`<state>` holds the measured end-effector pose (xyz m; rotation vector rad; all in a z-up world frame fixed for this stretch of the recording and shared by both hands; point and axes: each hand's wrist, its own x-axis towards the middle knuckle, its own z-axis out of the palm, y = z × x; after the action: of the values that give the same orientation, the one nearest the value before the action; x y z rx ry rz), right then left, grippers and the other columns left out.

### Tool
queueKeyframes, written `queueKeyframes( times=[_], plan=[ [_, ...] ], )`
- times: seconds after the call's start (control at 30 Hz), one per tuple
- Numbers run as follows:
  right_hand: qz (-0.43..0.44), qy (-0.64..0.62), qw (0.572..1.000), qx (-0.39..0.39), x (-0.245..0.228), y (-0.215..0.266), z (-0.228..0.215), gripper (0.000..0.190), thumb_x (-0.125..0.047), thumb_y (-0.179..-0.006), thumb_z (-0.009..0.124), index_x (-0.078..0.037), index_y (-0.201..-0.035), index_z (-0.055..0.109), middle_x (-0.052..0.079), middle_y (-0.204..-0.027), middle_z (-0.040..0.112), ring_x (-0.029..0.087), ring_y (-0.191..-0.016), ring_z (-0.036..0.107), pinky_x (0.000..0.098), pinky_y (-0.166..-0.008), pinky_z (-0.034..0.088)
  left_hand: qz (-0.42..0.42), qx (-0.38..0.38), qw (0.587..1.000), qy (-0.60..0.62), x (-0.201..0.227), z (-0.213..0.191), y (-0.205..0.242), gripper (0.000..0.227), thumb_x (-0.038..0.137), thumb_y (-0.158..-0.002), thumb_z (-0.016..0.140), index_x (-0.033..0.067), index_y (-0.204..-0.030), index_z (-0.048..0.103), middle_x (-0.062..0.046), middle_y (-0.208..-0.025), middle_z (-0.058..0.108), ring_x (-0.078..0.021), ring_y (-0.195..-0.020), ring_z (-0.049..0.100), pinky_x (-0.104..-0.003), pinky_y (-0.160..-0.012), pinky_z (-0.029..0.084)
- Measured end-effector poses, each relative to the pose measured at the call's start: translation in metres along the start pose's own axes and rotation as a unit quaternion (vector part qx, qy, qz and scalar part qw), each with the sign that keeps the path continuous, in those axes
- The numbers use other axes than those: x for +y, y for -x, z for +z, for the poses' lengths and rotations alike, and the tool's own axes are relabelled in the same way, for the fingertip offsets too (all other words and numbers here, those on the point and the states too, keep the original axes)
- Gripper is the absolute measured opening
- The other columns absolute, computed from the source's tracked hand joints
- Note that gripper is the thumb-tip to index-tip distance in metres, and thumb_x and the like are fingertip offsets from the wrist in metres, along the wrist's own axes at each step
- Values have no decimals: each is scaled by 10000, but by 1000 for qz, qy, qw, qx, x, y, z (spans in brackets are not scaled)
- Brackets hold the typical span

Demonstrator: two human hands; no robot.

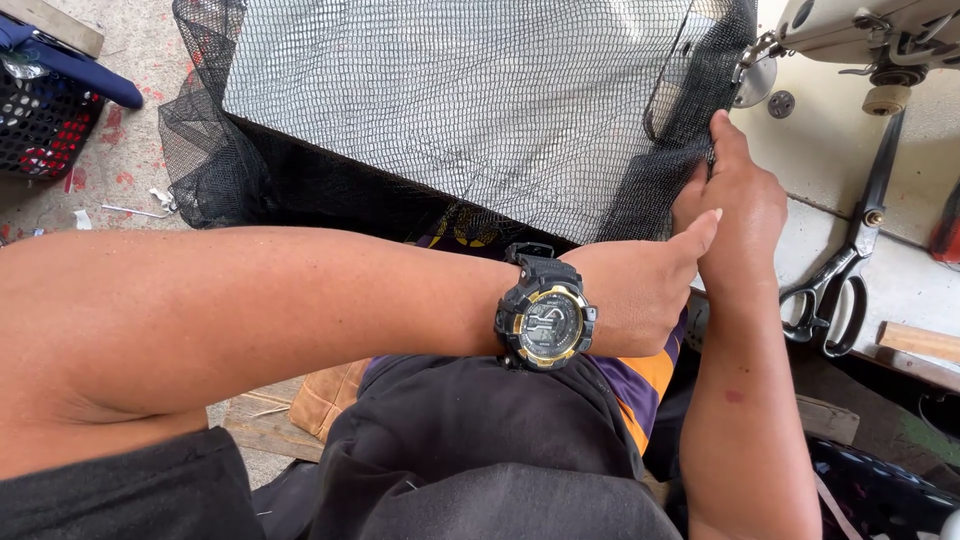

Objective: The person aligns a black mesh fabric with a black webbing strap on a sewing machine table. They guide the materials under the sewing machine needle to stitch the strap to the mesh edge, repeatedly adjusting the fabric and strap to maintain alignment throughout the process.

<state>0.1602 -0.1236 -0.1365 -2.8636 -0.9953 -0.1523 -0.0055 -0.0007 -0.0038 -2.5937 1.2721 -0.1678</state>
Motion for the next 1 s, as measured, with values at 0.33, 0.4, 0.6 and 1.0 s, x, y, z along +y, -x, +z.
queueKeyframes(
  times=[0.33, 0.4, 0.6, 1.0],
  plan=[
    [-23, -1, 1000, 12, -1, 3, -7, 474, -160, -989, 648, -132, -1461, 628, 231, -779, 739, 457, -703, 728, 567, -581, 591, -2, -16, 1000, 7, -5, -2, 4, 127, -32, -900, 701, 42, -837, 783, -155, -794, 730, -323, -854, 695, -828, -1088, 222],
    [-28, -11, 999, 13, -5, 4, -15, 472, -154, -997, 634, -122, -1467, 619, 238, -784, 737, 466, -708, 725, 575, -582, 586, -4, -25, 1000, 13, -9, -6, 9, 121, -29, -896, 692, 40, -855, 782, -172, -826, 738, -356, -877, 698, -836, -1080, 220],
    [-2, -68, 997, -25, -10, 2, -24, 503, -123, -995, 620, -126, -1497, 591, 257, -873, 739, 499, -794, 712, 615, -649, 562, -27, -32, 999, 29, -7, 8, 26, 150, -55, -899, 634, 8, -907, 769, -193, -893, 750, -413, -949, 707, -818, -1109, 225],
    [245, -370, 882, -159, -58, 40, -58, 388, -321, -929, 454, -148, -1216, 651, 94, -1095, 725, 224, -965, 642, 376, -851, 466, -633, 224, 734, 101, 0, 48, 224, 463, 48, -999, 665, -96, -1424, 554, -304, -1415, 585, -461, -1309, 540, -563, -1102, 417]
  ],
)
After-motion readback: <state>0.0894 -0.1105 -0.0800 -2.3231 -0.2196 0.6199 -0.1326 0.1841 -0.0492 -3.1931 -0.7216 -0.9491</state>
